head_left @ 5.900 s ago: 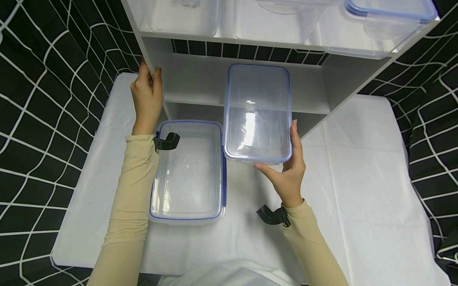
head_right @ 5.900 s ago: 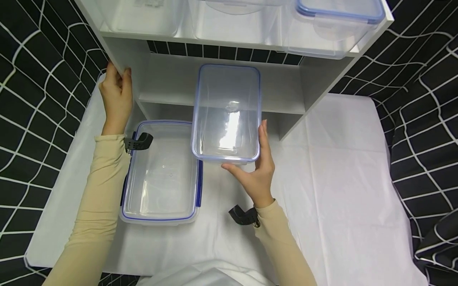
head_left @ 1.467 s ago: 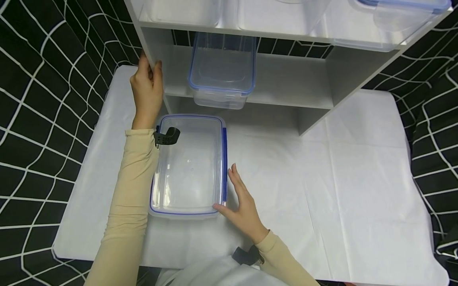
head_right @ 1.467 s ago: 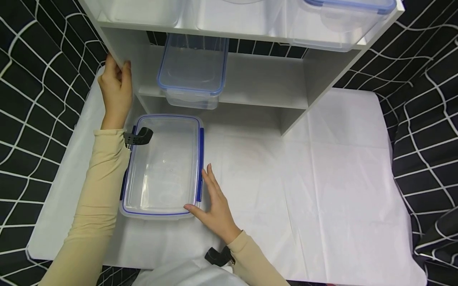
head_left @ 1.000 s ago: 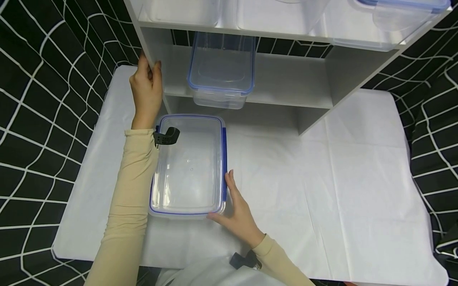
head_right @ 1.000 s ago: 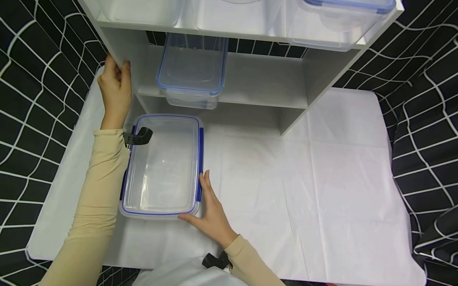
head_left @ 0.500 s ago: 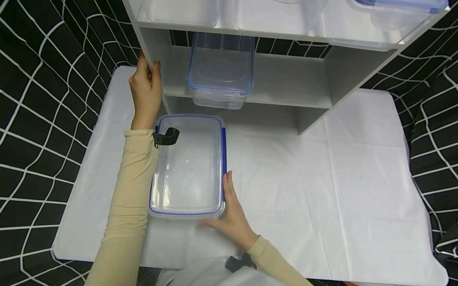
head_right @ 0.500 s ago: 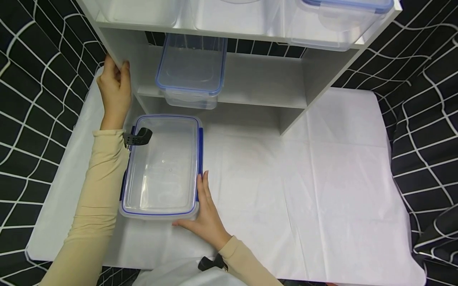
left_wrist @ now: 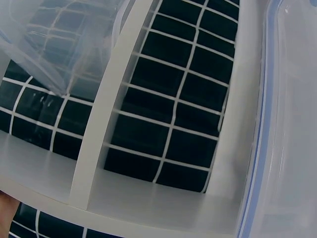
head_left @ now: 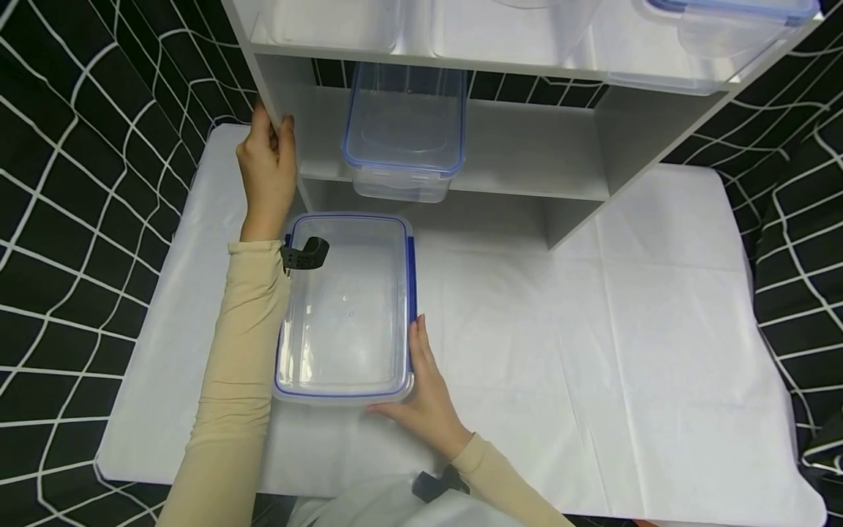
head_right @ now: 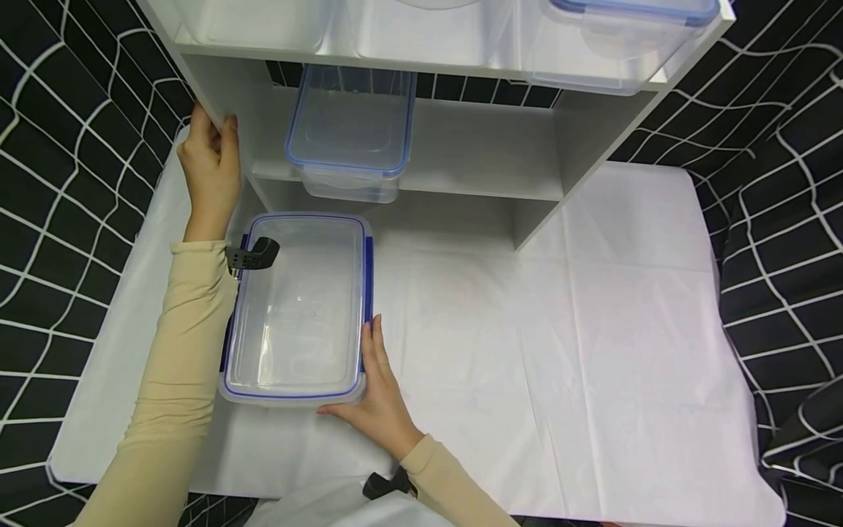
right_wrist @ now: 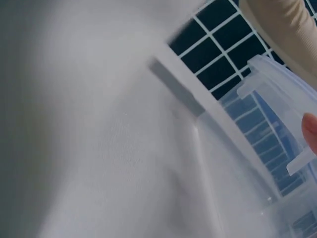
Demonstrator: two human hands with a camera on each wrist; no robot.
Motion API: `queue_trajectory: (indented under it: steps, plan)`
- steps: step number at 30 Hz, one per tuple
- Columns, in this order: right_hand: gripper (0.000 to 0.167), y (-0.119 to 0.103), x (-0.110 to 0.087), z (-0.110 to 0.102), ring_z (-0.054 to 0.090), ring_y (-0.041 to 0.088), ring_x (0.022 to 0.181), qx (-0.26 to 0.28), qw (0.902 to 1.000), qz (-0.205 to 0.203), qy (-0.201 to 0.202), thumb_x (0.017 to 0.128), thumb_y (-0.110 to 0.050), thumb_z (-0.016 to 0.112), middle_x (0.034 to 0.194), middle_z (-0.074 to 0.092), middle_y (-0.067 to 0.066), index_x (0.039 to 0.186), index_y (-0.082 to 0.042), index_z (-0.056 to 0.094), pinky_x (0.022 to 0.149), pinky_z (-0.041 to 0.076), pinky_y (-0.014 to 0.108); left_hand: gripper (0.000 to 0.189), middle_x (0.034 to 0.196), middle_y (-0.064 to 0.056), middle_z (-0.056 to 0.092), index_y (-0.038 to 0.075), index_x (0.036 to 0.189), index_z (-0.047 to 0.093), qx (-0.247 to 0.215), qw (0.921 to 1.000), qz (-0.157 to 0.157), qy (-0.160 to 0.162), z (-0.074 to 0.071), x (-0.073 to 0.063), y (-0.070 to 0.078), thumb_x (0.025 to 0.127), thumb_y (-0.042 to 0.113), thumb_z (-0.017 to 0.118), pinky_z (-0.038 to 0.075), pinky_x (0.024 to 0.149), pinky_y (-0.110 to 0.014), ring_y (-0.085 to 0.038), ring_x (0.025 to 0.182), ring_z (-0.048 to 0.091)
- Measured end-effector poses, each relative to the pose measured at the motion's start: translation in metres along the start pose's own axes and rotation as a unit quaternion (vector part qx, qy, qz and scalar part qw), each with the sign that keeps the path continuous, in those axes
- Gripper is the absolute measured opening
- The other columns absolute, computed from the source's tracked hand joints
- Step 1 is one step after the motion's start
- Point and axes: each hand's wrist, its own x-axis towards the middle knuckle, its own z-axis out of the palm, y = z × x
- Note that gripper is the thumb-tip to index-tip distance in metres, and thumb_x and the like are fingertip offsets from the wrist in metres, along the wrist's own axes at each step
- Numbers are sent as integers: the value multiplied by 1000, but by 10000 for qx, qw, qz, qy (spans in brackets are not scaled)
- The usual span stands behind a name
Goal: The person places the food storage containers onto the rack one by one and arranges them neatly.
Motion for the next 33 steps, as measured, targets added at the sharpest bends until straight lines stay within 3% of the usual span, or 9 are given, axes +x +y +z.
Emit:
queue_trajectory:
  steps: [7, 15, 21, 27, 29, 33]
  plan:
    - [127, 12, -8, -11, 12, 29, 142, 175, 9995, 3, 253, 52, -17, 93, 157, 6, 12, 151, -7, 13, 109, 20, 48, 32, 113, -24, 63, -11, 124, 50, -12, 10000, 66, -30, 0, 1, 0, 98, 8, 47, 51, 84, -29, -24, 104, 62]
    - [120, 22, -20, -32, 16, 24, 141, 337, 9968, -325, 655, 47, -6, 91, 152, 14, 26, 144, 8, 22, 111, 15, 26, 32, 112, -23, 64, -9, 124, 51, 75, 10000, 6, -18, 0, 0, 0, 98, 10, 48, 51, 84, -30, -24, 103, 63]
    - [112, 5, -27, -55, 15, 25, 141, 638, 9942, -411, 767, 49, 4, 87, 146, 14, 35, 141, 14, 23, 112, 15, 27, 34, 111, -23, 64, -8, 127, 50, 174, 9998, -52, -22, -1, -3, 0, 98, 11, 48, 52, 82, -32, -25, 100, 64]
    - [109, 11, -34, -73, 17, 23, 141, 634, 9934, -414, 863, 49, 6, 86, 145, 14, 37, 139, 17, 25, 112, 16, 26, 34, 112, -23, 63, -8, 127, 50, 192, 9998, -26, -61, -2, -3, 2, 99, 11, 48, 51, 83, -30, -25, 102, 63]
    - [108, 15, -35, -78, 17, 22, 141, 747, 9922, -444, 888, 53, 1, 87, 145, 14, 37, 138, 17, 24, 112, 17, 26, 33, 113, -22, 64, -8, 126, 51, 154, 9999, -53, -27, -2, -3, 3, 98, 11, 48, 51, 84, -30, -24, 102, 63]
    - [104, 24, -39, -86, 17, 25, 141, 772, 9892, -684, 1042, 66, -26, 87, 144, 14, 39, 137, 19, 26, 112, 19, 27, 33, 112, -22, 64, -8, 125, 51, 156, 9999, 22, 4, -1, -2, 1, 98, 10, 48, 52, 82, -29, -23, 101, 63]
